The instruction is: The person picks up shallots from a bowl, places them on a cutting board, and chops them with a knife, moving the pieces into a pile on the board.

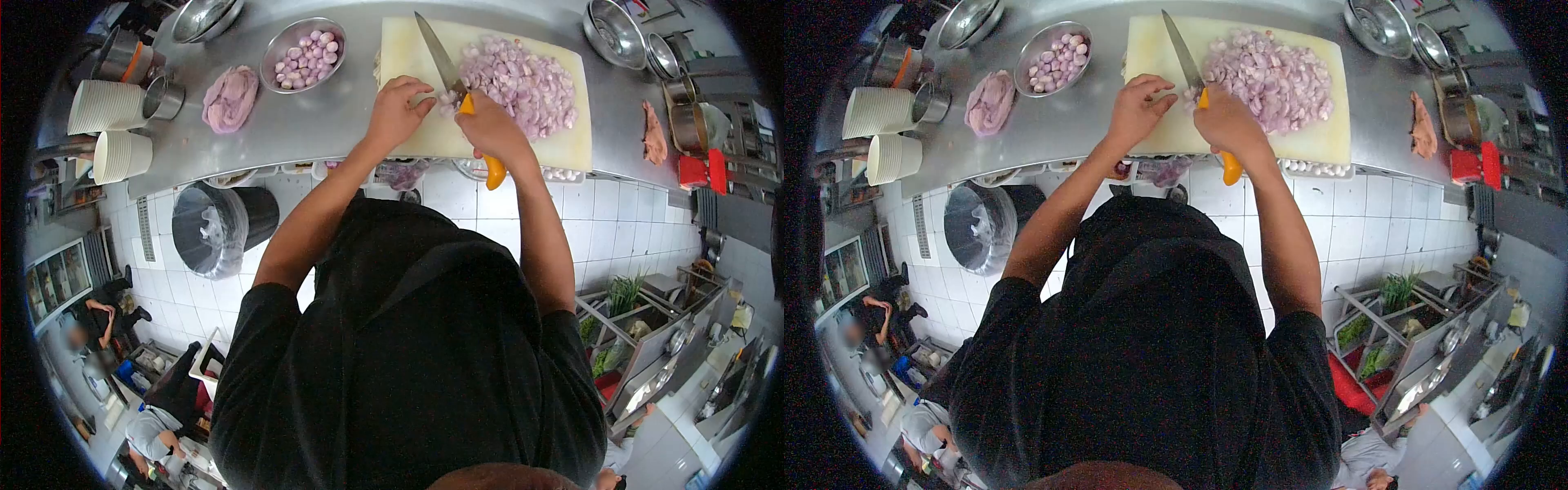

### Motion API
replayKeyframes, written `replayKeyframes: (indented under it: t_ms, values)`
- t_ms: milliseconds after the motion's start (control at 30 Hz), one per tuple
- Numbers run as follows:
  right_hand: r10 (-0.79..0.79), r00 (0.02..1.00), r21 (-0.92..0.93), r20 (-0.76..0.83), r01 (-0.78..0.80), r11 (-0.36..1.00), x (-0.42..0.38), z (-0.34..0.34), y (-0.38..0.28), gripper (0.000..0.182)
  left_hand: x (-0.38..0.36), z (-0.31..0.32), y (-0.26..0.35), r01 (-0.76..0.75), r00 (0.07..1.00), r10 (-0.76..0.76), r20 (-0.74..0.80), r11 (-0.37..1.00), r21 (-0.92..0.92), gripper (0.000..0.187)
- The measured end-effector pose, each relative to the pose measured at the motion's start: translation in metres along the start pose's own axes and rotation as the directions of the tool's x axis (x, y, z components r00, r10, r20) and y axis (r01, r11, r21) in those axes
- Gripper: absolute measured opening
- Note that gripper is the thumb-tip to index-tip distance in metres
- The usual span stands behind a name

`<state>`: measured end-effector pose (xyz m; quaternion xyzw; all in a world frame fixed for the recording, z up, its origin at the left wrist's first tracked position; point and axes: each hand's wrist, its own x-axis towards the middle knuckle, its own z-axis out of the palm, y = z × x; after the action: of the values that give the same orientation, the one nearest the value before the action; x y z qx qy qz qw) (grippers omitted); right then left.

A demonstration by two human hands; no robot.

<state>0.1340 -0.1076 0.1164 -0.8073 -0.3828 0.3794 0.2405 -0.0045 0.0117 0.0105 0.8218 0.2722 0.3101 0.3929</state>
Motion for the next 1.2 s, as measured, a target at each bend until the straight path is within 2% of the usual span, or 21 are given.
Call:
replayKeyframes:
  t_ms: [67, 167, 267, 367, 467, 600, 667, 700, 767, 800, 867, 1067, 1200]
  values:
    - [-0.029, 0.999, -0.024, -0.046, 0.028, 0.999, 0.000, -0.003, 0.004, 0.034, 0.005, -0.001, -0.005, -0.061, 0.998, 0.061, 0.010, 0.998, 0.020, 0.023]
    - [-0.037, 0.996, -0.027, -0.084, 0.034, 0.999, -0.003, -0.013, 0.010, 0.033, 0.020, -0.001, -0.004, -0.223, 0.966, 0.207, 0.154, 0.970, 0.093, 0.025]
    - [-0.033, 0.995, -0.017, -0.097, 0.031, 0.999, -0.008, -0.018, 0.014, 0.032, 0.037, -0.001, 0.002, -0.273, 0.909, 0.191, 0.370, 0.944, 0.185, 0.027]
    - [-0.037, 0.990, 0.012, -0.135, 0.039, 0.999, -0.012, -0.018, 0.026, 0.030, 0.055, 0.008, -0.009, -0.351, 0.839, 0.185, 0.512, 0.903, 0.248, 0.027]
    - [-0.023, 0.987, 0.066, -0.157, 0.034, 0.997, -0.025, -0.017, 0.031, 0.029, 0.063, 0.006, -0.001, -0.399, 0.793, 0.168, 0.585, 0.870, 0.291, 0.026]
    - [-0.067, 0.977, 0.083, -0.203, 0.086, 0.993, -0.029, -0.011, 0.048, 0.029, 0.066, 0.006, -0.003, -0.275, 0.823, 0.090, 0.560, 0.927, 0.254, 0.029]
    - [-0.007, 0.988, 0.111, -0.154, 0.024, 0.993, -0.034, -0.010, 0.045, 0.031, 0.064, -0.002, 0.005, -0.164, 0.825, 0.008, 0.566, 0.960, 0.226, 0.032]
    - [0.022, 0.992, 0.123, -0.127, -0.006, 0.992, -0.036, -0.009, 0.042, 0.031, 0.059, -0.004, 0.004, -0.139, 0.865, 0.006, 0.502, 0.964, 0.227, 0.031]
    - [-0.085, 0.977, 0.062, -0.197, 0.099, 0.993, -0.026, 0.011, 0.061, 0.027, 0.045, -0.006, 0.003, -0.089, 0.930, 0.002, 0.367, 0.971, 0.220, 0.030]
    - [-0.139, 0.963, 0.027, -0.229, 0.149, 0.988, -0.024, 0.018, 0.062, 0.026, 0.038, -0.007, 0.005, -0.049, 0.947, -0.031, 0.320, 0.970, 0.240, 0.029]
    - [-0.143, 0.968, 0.018, -0.205, 0.150, 0.988, -0.021, 0.032, 0.060, 0.026, 0.026, -0.009, 0.011, 0.034, 0.971, -0.096, 0.217, 0.961, 0.273, 0.026]
    - [-0.164, 0.968, -0.006, -0.188, 0.166, 0.986, -0.013, 0.066, 0.050, 0.027, 0.005, -0.010, 0.006, 0.022, 0.989, -0.066, 0.132, 0.951, 0.307, 0.026]
    - [-0.133, 0.978, -0.025, -0.163, 0.131, 0.991, -0.014, 0.075, 0.042, 0.029, 0.000, -0.012, 0.011, 0.085, 0.983, -0.131, 0.130, 0.948, 0.308, 0.026]
